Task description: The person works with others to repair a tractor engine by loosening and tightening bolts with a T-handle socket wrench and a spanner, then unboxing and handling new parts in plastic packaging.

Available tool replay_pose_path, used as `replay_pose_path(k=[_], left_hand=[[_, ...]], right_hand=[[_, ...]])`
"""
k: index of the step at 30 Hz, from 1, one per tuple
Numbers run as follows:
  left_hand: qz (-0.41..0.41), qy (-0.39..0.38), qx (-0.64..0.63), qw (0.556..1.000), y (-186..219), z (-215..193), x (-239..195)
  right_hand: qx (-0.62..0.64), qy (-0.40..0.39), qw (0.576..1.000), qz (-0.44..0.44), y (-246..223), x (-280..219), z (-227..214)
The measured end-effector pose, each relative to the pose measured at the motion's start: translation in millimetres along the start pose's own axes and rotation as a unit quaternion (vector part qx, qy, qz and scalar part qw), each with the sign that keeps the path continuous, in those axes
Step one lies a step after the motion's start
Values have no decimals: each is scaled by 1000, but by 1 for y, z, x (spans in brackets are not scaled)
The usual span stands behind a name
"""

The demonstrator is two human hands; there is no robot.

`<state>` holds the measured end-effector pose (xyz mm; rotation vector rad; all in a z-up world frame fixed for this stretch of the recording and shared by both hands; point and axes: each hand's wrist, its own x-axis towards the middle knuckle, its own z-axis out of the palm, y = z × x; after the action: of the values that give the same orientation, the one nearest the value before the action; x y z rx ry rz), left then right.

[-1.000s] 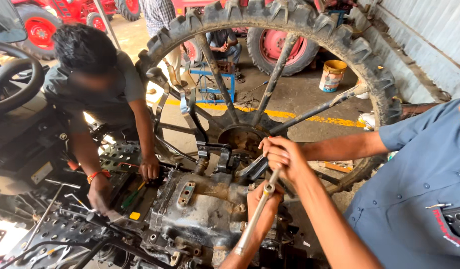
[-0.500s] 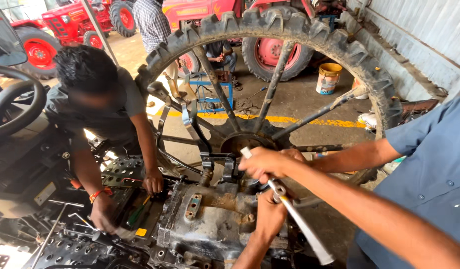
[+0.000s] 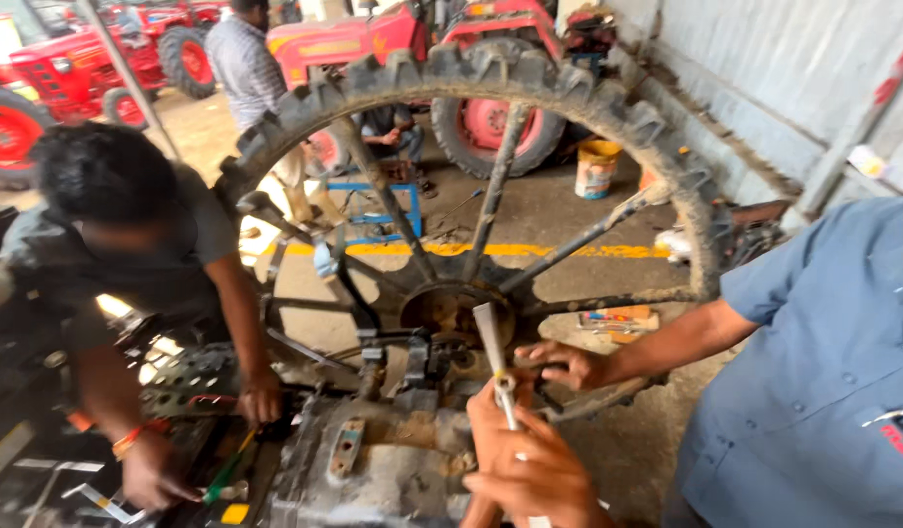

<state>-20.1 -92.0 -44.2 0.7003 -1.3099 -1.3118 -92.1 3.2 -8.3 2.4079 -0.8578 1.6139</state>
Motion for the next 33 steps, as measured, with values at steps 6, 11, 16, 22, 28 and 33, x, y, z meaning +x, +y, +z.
replay_pose_path(k=[6,11,16,22,28,33], left_hand=[[20,10,-26,999,-7,0,-7],[20,11,53,998,1,-4,-26],[19,-45,91,995,12,-4,-16],[-27,-50,198,978,4,-6,6],[-36,-42,497,866,21,-6,2],[18,-16,-36,999,39,-3,-14]], right_hand=[[350,401,773,345,33,-39,-9],[595,252,594,480,120,21,-14],[479,-306,467,678,184,109,33],[-142,-351,879,289,112,133,96],[-154,-291,932,153,8,92,83],[-69,40,997,-12,-46,53,24]])
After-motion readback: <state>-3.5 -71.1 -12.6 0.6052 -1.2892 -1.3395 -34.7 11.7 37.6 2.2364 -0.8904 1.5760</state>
